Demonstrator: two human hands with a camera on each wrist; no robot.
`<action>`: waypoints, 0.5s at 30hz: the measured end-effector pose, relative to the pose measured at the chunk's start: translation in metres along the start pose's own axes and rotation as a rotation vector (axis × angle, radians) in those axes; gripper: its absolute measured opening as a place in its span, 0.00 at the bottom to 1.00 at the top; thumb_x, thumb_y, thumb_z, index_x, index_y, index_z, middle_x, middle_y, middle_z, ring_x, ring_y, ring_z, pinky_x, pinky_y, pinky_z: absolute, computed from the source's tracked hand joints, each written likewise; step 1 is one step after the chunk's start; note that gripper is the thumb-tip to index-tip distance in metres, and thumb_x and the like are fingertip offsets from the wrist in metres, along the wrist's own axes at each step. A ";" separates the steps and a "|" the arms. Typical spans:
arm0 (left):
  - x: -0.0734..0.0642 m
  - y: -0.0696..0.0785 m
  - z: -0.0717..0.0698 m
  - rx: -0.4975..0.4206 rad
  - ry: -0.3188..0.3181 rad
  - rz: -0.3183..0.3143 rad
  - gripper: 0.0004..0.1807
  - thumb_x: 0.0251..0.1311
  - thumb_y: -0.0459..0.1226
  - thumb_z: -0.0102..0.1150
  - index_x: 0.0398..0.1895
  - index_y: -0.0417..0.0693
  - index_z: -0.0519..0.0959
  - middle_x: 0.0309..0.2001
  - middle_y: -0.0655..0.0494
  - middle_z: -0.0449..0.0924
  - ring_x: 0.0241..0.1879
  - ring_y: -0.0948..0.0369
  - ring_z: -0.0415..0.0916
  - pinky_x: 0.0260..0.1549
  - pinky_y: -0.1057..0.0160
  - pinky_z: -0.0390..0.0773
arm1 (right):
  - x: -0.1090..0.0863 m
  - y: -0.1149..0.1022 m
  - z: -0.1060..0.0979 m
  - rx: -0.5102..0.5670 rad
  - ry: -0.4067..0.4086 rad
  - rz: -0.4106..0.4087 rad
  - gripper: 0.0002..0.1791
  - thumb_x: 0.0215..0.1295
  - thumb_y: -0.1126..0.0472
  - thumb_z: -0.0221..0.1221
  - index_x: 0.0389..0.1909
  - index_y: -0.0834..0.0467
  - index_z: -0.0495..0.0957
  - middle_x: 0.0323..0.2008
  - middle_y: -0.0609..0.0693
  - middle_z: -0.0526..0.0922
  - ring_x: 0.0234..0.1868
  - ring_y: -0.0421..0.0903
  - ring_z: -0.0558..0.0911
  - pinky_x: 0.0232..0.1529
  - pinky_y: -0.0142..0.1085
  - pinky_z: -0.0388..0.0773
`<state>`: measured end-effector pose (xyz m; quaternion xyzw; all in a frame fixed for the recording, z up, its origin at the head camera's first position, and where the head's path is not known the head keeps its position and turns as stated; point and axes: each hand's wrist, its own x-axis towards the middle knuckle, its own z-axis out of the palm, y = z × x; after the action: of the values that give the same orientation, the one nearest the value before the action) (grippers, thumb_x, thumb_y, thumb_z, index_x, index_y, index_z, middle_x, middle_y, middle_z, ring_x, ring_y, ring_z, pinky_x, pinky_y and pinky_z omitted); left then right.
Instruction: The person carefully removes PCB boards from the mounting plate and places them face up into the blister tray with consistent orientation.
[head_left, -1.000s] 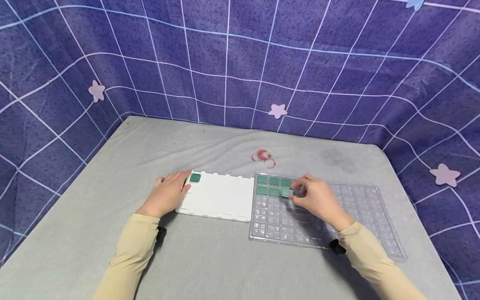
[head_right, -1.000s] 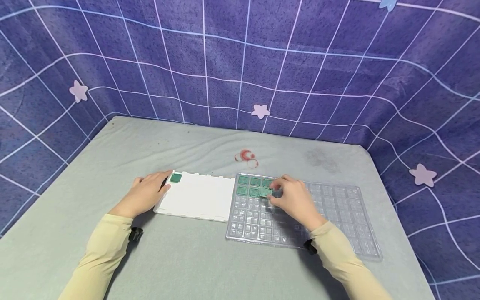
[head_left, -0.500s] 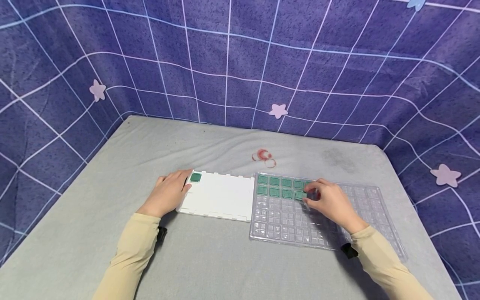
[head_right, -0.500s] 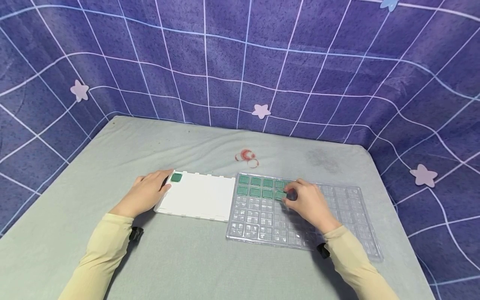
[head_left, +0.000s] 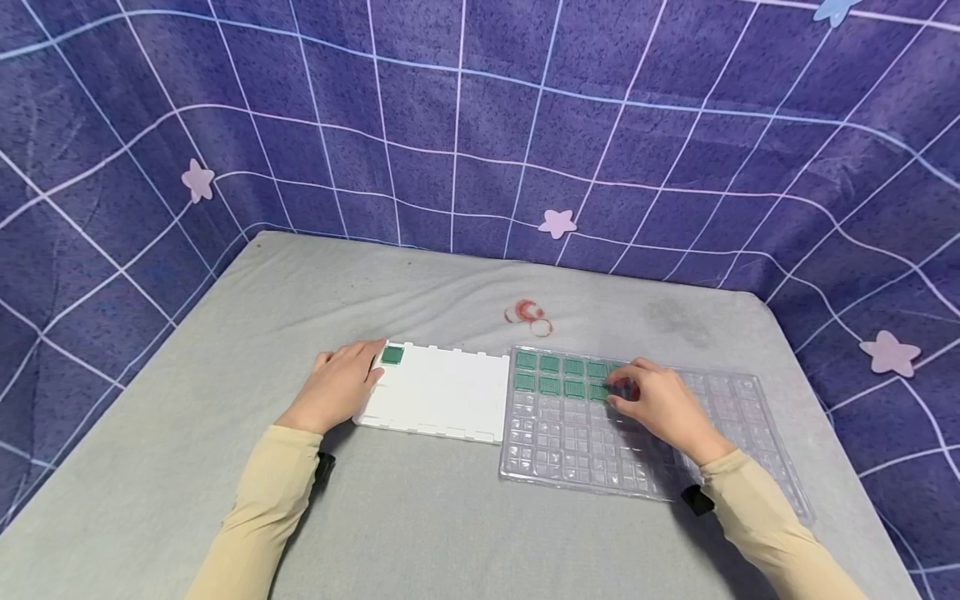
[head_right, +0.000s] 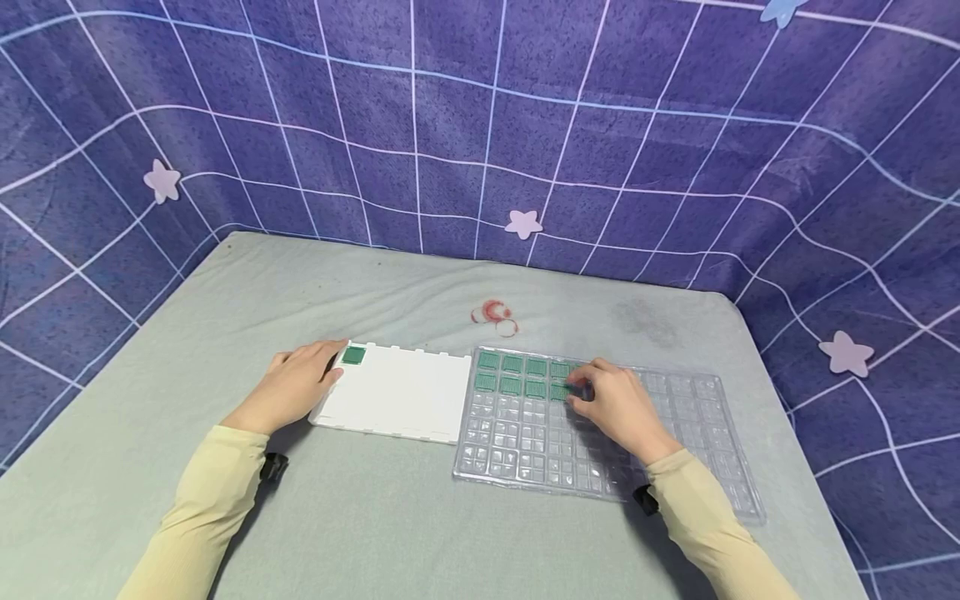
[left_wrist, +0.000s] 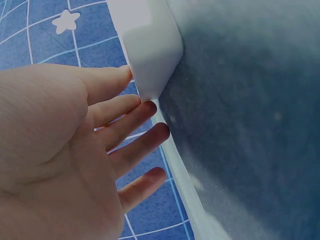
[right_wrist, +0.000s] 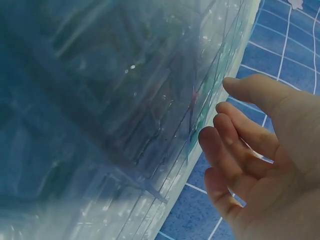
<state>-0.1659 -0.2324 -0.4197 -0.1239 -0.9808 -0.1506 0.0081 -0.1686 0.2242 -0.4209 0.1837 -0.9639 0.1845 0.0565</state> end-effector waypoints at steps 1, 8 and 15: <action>0.000 0.000 0.000 0.002 0.000 0.001 0.26 0.76 0.38 0.49 0.73 0.37 0.67 0.68 0.39 0.74 0.69 0.41 0.70 0.57 0.39 0.65 | 0.000 0.000 0.000 0.001 0.000 0.000 0.12 0.57 0.60 0.73 0.42 0.56 0.87 0.36 0.49 0.85 0.30 0.43 0.81 0.30 0.32 0.74; 0.000 -0.001 0.001 0.003 -0.002 0.002 0.27 0.76 0.38 0.50 0.73 0.37 0.67 0.68 0.39 0.74 0.69 0.41 0.70 0.57 0.40 0.65 | 0.000 0.000 -0.002 0.006 -0.001 -0.003 0.12 0.57 0.61 0.73 0.42 0.56 0.87 0.36 0.49 0.85 0.30 0.42 0.81 0.31 0.33 0.74; 0.001 -0.002 0.001 0.003 -0.006 0.003 0.27 0.76 0.39 0.49 0.74 0.38 0.67 0.69 0.40 0.73 0.69 0.41 0.69 0.58 0.39 0.64 | 0.000 -0.001 0.000 0.004 0.008 0.000 0.11 0.58 0.61 0.72 0.43 0.56 0.87 0.36 0.49 0.85 0.30 0.43 0.81 0.31 0.33 0.75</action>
<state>-0.1667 -0.2334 -0.4211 -0.1256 -0.9809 -0.1486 0.0055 -0.1679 0.2231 -0.4202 0.1829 -0.9633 0.1871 0.0602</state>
